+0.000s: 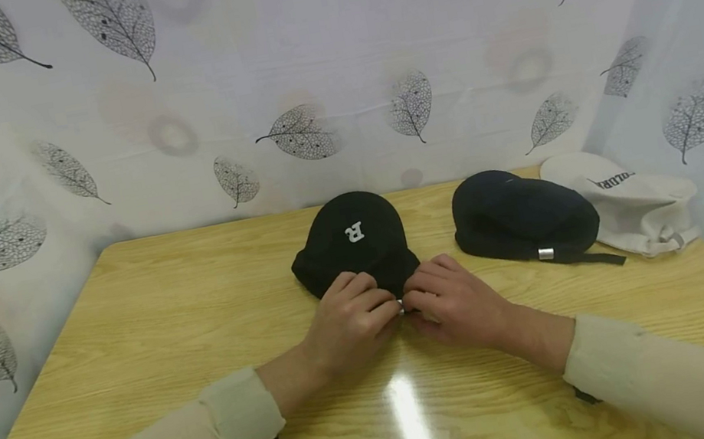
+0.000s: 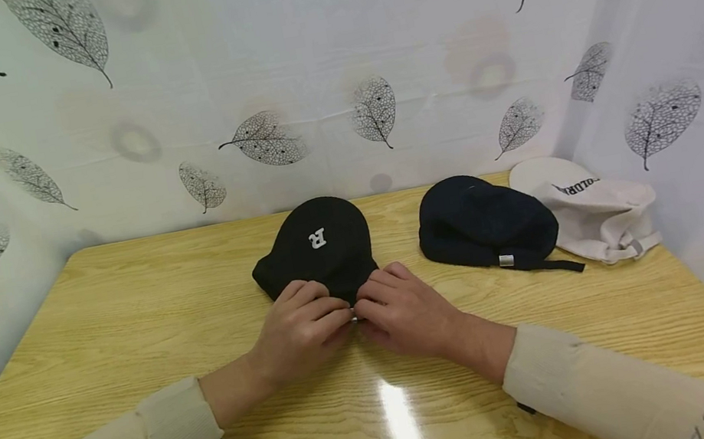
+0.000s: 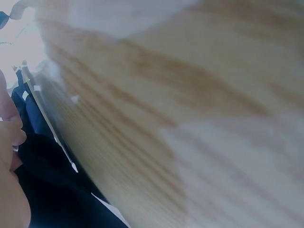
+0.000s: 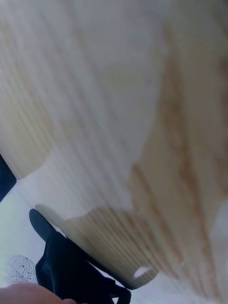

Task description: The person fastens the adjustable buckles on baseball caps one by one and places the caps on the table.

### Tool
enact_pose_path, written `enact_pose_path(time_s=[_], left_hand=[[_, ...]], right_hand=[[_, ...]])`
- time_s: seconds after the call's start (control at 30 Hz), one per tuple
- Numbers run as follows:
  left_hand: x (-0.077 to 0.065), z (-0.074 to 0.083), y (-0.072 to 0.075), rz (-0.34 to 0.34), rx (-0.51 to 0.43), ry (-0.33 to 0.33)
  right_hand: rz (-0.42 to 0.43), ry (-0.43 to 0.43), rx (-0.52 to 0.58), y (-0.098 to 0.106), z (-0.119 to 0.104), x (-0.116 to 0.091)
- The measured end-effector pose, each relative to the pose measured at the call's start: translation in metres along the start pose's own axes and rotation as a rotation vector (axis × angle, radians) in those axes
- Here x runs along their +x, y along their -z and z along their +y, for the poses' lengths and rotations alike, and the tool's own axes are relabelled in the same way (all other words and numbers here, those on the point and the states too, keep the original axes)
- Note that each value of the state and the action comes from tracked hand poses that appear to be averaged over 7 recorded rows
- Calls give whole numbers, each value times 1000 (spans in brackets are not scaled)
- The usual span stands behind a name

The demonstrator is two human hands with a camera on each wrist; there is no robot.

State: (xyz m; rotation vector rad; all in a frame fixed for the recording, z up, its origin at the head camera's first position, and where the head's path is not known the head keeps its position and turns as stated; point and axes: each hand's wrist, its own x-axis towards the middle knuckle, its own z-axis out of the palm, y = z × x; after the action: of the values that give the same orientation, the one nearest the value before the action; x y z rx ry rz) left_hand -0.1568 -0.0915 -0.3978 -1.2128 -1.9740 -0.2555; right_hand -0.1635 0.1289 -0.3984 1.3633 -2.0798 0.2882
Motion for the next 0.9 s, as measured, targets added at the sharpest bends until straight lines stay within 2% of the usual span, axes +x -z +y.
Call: enact_pose_path(time_s=[0.3,0.9], left_hand=[[-1,0,-1,1,28,-31],[0,1,-1,-18,6,-14]], right_hand=[[-3,30,-12,-1,0,1],[-1,37,0,-1,0,1]])
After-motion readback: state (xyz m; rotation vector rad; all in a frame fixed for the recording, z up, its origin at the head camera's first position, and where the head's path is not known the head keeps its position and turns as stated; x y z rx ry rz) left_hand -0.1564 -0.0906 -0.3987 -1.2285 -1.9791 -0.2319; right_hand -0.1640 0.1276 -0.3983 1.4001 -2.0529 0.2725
